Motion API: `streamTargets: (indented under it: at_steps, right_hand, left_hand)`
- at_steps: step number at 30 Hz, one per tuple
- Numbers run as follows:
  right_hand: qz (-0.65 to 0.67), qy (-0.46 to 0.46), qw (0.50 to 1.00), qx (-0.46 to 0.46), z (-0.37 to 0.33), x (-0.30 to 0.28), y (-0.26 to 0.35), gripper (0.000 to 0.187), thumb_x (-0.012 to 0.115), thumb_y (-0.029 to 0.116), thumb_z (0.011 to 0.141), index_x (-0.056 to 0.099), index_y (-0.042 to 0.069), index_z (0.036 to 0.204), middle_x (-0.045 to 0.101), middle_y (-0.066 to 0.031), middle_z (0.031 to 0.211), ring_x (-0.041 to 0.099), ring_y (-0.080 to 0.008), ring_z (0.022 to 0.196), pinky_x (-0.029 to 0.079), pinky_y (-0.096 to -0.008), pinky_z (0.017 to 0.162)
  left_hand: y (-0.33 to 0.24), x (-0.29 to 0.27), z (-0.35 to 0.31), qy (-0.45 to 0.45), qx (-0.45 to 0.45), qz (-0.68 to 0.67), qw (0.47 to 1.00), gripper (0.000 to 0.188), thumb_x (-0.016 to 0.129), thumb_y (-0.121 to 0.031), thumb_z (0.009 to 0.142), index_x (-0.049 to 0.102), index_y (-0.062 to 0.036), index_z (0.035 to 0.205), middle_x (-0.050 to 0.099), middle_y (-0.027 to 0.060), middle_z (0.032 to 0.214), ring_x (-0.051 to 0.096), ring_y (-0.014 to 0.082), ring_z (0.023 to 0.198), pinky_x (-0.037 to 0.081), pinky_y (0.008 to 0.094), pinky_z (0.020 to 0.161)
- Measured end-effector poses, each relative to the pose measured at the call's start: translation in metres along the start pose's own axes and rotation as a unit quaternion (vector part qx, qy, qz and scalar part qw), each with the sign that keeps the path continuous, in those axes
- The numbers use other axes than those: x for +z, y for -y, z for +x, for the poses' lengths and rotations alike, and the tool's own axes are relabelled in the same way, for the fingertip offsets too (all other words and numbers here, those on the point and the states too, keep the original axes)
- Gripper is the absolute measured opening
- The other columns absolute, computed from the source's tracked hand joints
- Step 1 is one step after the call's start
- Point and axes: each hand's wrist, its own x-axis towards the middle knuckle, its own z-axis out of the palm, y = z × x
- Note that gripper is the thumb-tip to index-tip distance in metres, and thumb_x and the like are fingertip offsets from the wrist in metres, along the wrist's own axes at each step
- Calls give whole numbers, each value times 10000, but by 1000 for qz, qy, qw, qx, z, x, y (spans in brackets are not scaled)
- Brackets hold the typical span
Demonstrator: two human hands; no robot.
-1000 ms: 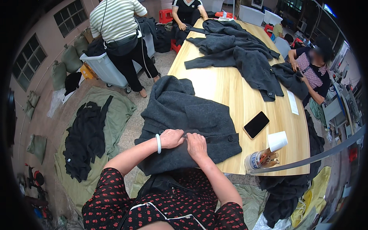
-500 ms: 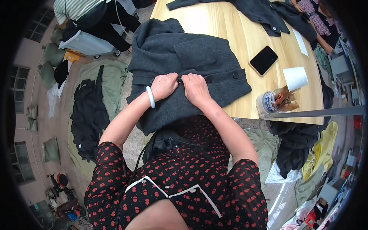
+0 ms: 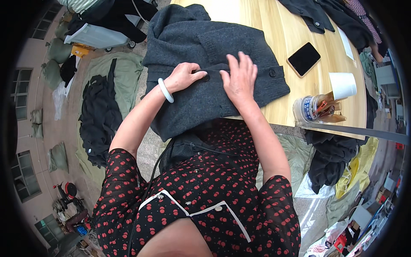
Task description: Inspecting and folding dark gray garments on a work table.
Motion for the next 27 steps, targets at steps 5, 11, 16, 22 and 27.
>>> streamTargets:
  at_steps: [5,11,16,22,27]
  right_hand:
    - [-95,87,990,58,-4,10,-21,494,548,398,888,497,119,1293,374,-209,1394,297,-383,1323,207,-556,1072]
    - [-95,69,993,4,46,28,-55,463,556,418,875,547,151,1253,441,-165,1358,352,-324,1304,236,-501,1073]
    - [-56,49,995,-66,92,36,-86,439,592,407,854,595,126,1191,522,-138,1290,438,-291,1245,303,-425,1046]
    - [-32,26,997,-62,123,45,-107,437,634,414,823,637,87,1113,585,-127,1212,511,-281,1172,366,-391,1013]
    - [-31,18,998,-49,126,46,-61,310,633,276,817,649,64,1043,615,-150,1117,565,-314,1053,437,-405,925]
  left_hand:
    - [3,5,-17,-133,84,15,987,203,652,-203,825,626,-17,900,591,127,866,606,275,780,481,368,676]
    - [30,-8,-46,-181,36,-24,983,227,667,-140,820,597,-4,988,611,121,902,629,226,803,501,304,702]
    - [43,-12,-74,-210,-24,-57,976,255,654,-176,815,593,-1,989,655,172,894,647,299,811,500,364,728]
    - [71,-21,-113,-201,-125,-86,968,248,656,-210,816,626,-7,955,667,162,915,655,294,856,506,356,753]
    - [76,-14,-113,-190,-47,-9,981,266,628,-215,844,628,7,990,645,150,916,635,282,858,485,351,755]
